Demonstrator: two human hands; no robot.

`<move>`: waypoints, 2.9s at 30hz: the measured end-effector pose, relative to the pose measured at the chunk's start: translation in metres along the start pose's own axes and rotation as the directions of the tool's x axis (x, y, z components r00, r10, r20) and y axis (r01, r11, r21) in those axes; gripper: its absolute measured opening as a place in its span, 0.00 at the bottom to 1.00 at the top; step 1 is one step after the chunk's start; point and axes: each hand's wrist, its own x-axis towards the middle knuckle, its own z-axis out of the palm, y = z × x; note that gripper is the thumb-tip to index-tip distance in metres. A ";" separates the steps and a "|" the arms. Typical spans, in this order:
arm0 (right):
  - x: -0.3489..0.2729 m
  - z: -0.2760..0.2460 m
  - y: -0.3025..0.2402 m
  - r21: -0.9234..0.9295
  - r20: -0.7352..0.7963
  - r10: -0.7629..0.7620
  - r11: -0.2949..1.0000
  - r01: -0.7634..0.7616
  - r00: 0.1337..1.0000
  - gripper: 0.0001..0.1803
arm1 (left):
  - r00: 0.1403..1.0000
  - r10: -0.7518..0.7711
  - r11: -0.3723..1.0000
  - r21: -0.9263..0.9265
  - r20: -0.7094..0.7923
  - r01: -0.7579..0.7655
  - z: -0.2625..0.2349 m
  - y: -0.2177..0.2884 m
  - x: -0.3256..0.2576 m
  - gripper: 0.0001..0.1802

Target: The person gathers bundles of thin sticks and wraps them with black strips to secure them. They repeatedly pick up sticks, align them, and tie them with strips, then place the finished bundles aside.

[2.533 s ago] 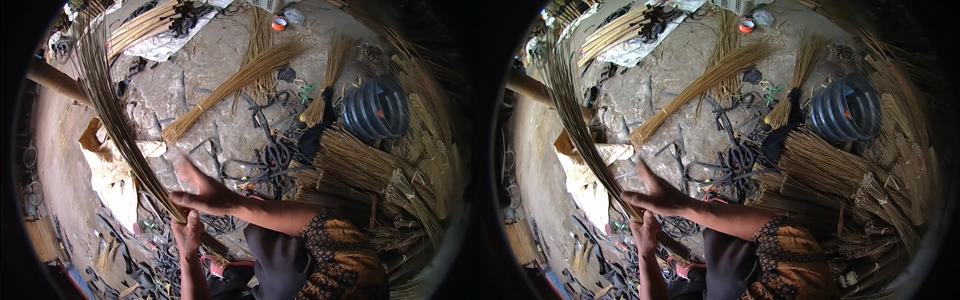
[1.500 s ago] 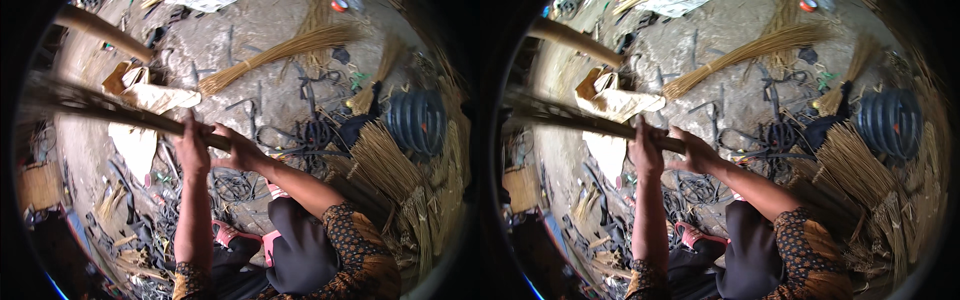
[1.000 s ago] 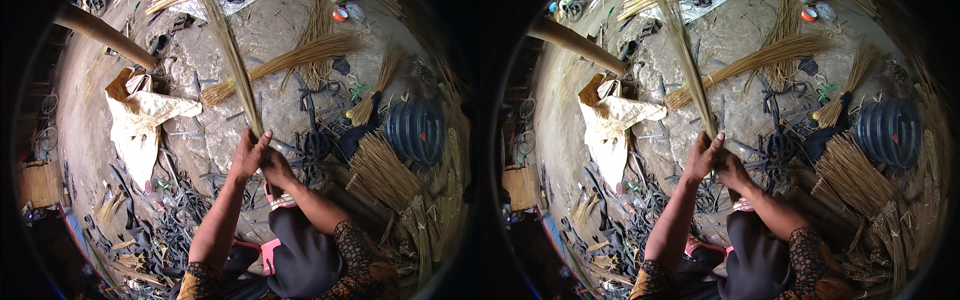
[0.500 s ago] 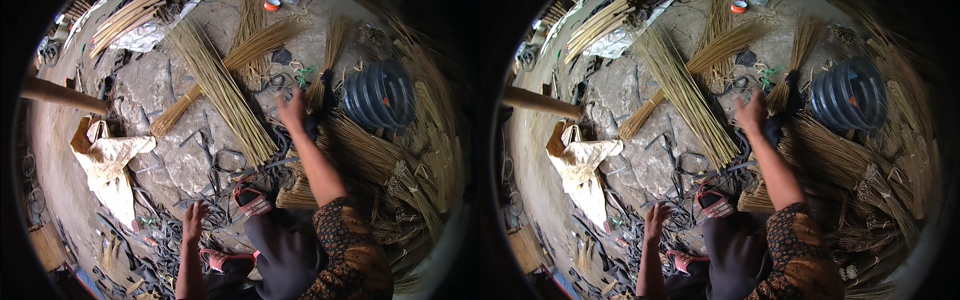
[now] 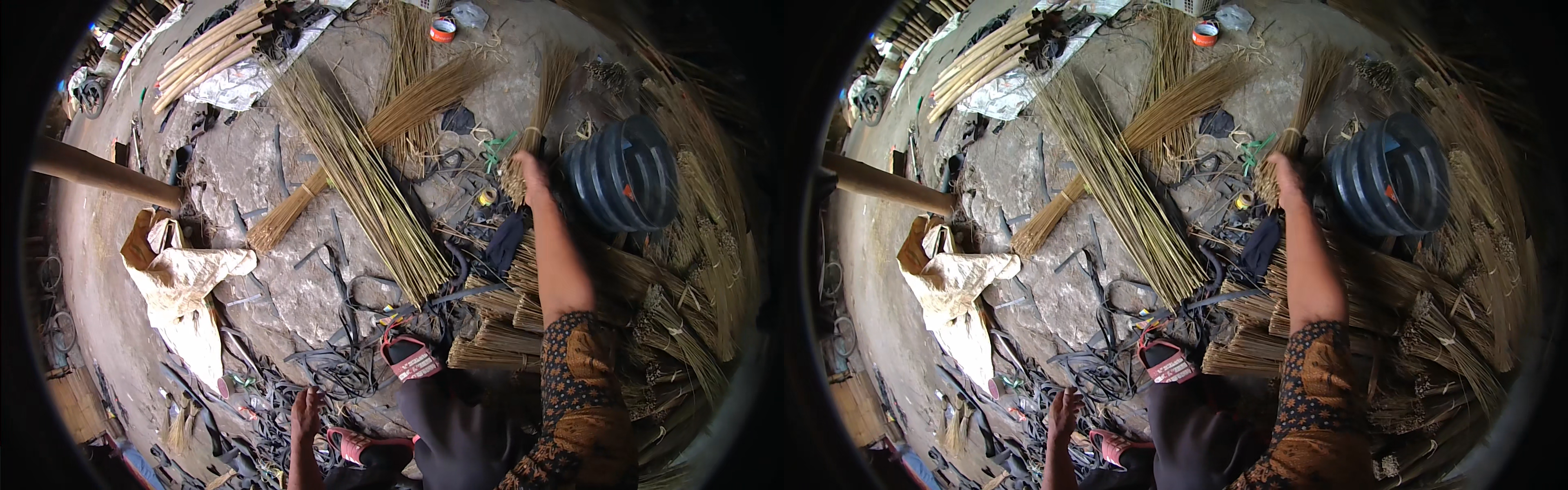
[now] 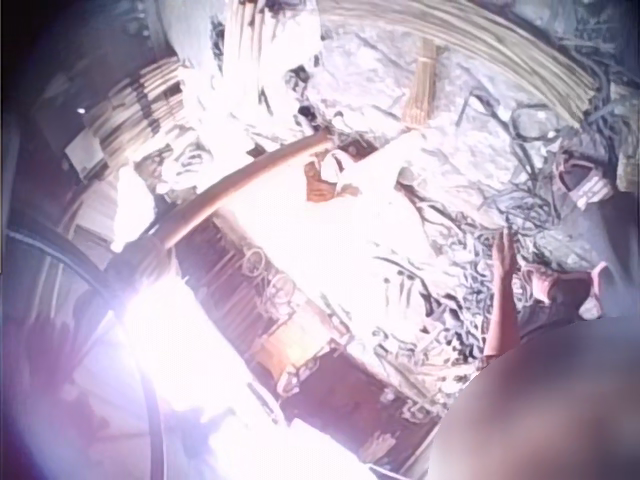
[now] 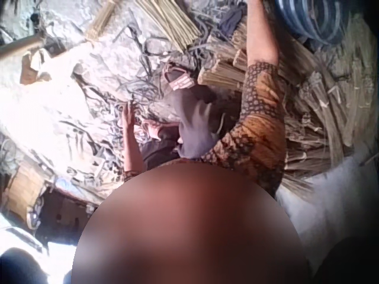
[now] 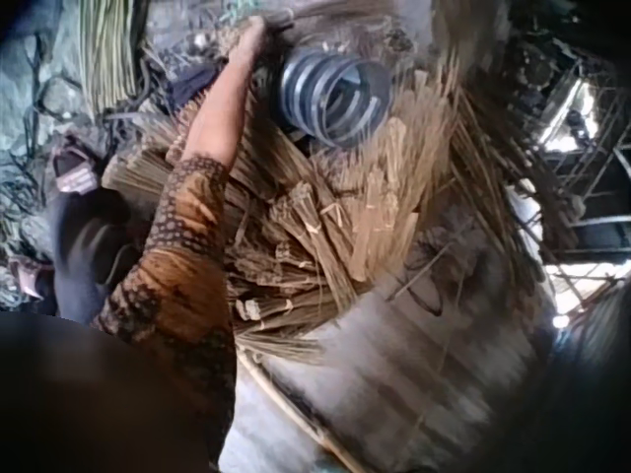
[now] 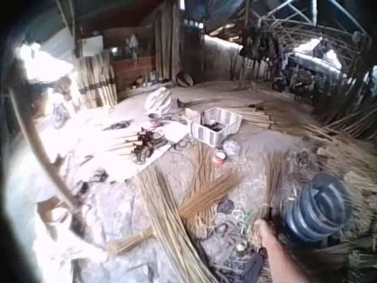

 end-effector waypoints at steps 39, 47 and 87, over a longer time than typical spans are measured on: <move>-0.469 0.211 0.125 -0.140 0.976 0.080 0.943 0.303 0.201 0.16 | 0.928 0.346 0.881 -0.292 -0.137 -0.371 0.004 0.204 0.045 0.37; -0.460 0.240 0.094 0.278 0.873 -0.073 0.887 -0.369 0.482 0.20 | 0.952 0.301 0.929 0.208 0.060 -0.307 0.002 0.188 -0.009 0.55; -0.371 0.178 0.141 -0.431 0.822 0.208 0.836 0.339 0.530 0.52 | 0.996 0.046 0.910 -0.415 0.076 -0.010 0.102 0.155 0.061 0.14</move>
